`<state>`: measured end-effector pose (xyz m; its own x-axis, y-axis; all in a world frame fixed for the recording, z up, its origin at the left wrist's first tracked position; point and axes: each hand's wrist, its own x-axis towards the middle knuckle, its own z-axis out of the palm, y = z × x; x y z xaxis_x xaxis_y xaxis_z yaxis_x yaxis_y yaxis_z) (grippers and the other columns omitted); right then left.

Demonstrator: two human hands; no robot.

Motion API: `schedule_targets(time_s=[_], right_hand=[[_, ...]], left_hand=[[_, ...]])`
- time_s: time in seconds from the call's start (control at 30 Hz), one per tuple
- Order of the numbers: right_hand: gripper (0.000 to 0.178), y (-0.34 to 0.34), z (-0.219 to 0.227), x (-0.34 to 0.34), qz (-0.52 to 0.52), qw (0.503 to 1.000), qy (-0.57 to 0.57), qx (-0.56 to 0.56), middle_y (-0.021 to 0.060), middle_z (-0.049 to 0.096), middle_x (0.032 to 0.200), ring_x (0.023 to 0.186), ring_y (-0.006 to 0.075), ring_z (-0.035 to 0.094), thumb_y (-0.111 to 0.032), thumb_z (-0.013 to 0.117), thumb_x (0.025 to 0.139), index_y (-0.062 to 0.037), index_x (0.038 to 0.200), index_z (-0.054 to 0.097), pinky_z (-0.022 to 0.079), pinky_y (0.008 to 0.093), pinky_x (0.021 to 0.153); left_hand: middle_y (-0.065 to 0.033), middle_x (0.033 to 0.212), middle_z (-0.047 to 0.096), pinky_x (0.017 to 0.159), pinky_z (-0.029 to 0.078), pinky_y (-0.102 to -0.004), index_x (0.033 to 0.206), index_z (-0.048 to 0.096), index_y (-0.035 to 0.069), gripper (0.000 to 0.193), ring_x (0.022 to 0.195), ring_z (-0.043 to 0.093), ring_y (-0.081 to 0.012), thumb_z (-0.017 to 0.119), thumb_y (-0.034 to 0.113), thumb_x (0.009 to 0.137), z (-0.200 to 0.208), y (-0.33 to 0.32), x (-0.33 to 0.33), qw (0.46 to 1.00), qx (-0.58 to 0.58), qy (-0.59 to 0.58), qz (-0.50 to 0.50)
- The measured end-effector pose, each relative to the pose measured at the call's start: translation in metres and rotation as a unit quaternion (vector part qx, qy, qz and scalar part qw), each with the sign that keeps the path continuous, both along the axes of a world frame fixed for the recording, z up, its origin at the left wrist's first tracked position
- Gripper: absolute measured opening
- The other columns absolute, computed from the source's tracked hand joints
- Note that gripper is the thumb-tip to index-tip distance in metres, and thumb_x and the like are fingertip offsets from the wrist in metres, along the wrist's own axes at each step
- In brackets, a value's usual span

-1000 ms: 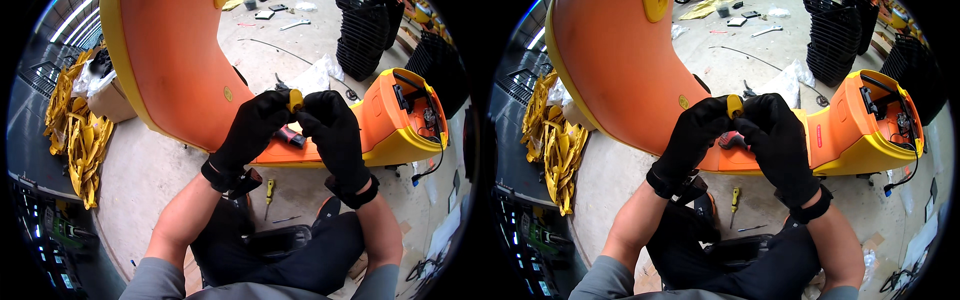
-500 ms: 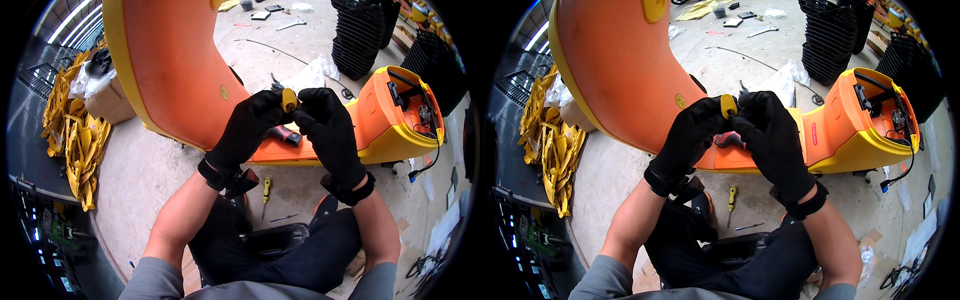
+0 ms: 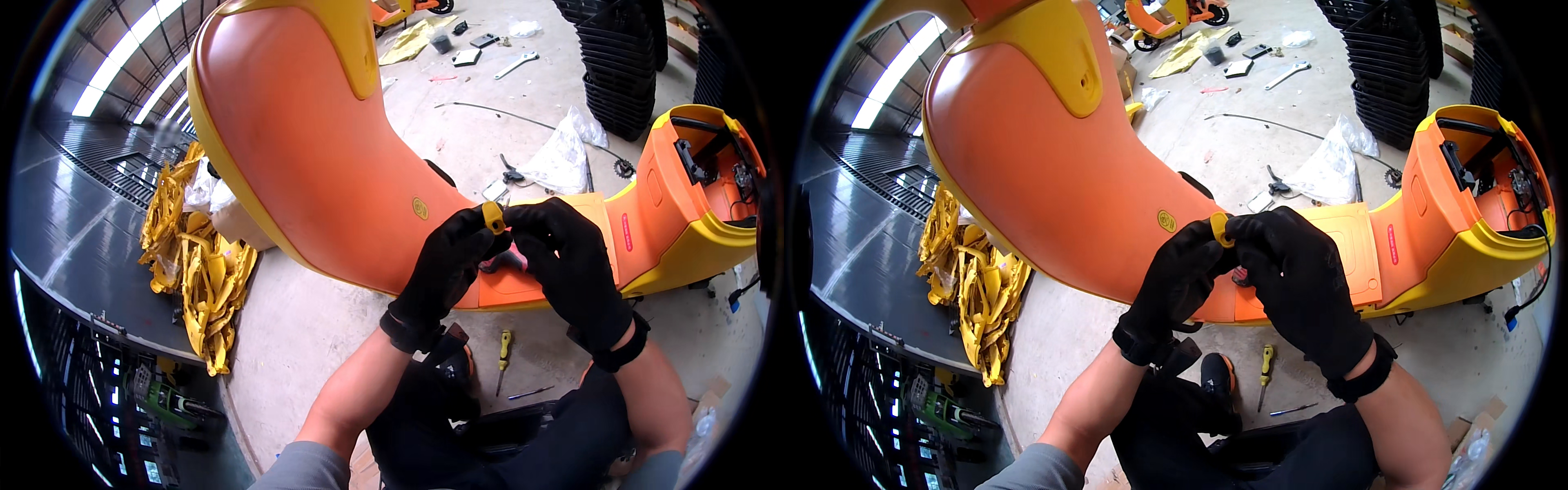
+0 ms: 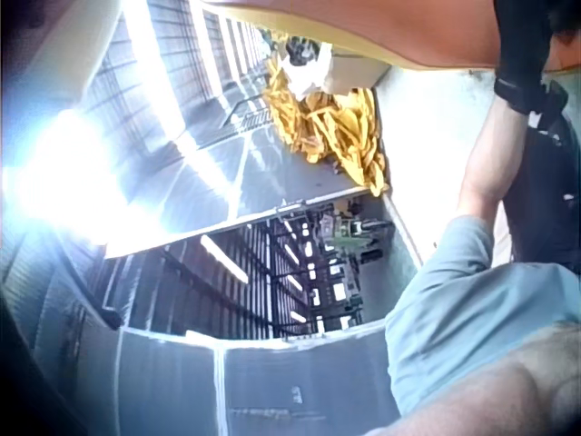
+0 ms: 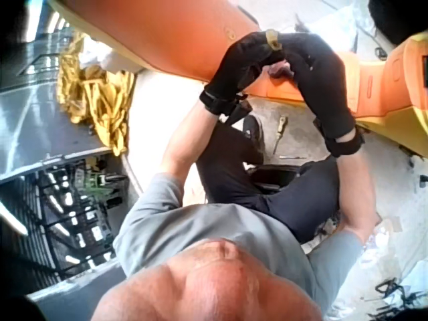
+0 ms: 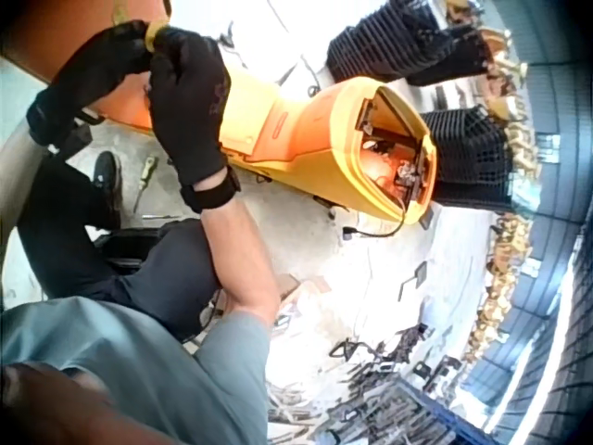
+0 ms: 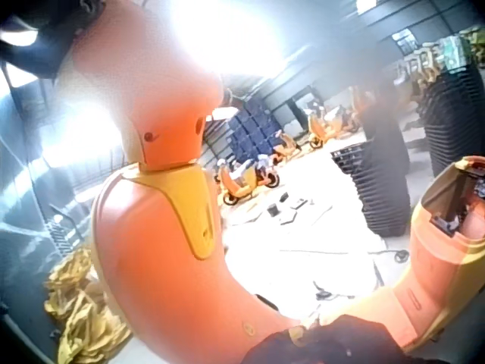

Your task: The person attaches a plastic component to the body of a yellow and orange electric scooter by hand and secures it using a power drill.

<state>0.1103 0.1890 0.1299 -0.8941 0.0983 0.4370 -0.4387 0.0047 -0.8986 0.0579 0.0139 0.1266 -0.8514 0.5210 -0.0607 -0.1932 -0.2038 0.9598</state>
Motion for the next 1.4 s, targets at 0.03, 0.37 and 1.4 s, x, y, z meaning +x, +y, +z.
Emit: schedule_targets(time_s=[0.03,0.37,1.4], right_hand=[[0.015,0.004,0.001,-0.003,-0.004,1.000,0.008,0.017,0.0094,0.060,0.079,0.071,0.0152,0.062,0.003,0.056,0.085,0.0019,0.100,0.060,0.049,0.0268,0.066],[0.008,0.011,-0.013,-0.027,0.052,0.999,-0.013,-0.004,0.0134,0.055,0.075,0.072,0.0303,0.059,-0.003,0.060,0.081,-0.0012,0.089,0.057,0.046,0.0365,0.065],[0.012,0.018,-0.050,-0.078,0.060,0.991,-0.112,-0.035,0.0083,0.058,0.078,0.071,0.0154,0.059,0.005,0.064,0.077,0.0016,0.088,0.059,0.048,0.0268,0.066]], left_hand=[[-0.0119,0.114,0.059,0.091,0.048,-0.0304,0.123,0.047,-0.005,0.031,0.104,0.059,-0.0192,0.049,0.008,0.095,0.001,0.002,-0.002,1.000,-0.013,-0.009,0.014],[-0.0009,0.090,0.061,0.063,0.042,-0.0174,0.118,0.056,0.000,0.033,0.073,0.051,-0.0040,0.059,0.021,0.093,-0.010,0.018,-0.014,0.972,-0.210,0.012,0.100],[-0.0092,0.120,0.057,0.097,0.043,-0.0298,0.126,0.049,-0.002,0.036,0.108,0.055,-0.0150,0.057,0.003,0.091,-0.024,0.031,-0.034,0.965,-0.228,0.028,0.129]])
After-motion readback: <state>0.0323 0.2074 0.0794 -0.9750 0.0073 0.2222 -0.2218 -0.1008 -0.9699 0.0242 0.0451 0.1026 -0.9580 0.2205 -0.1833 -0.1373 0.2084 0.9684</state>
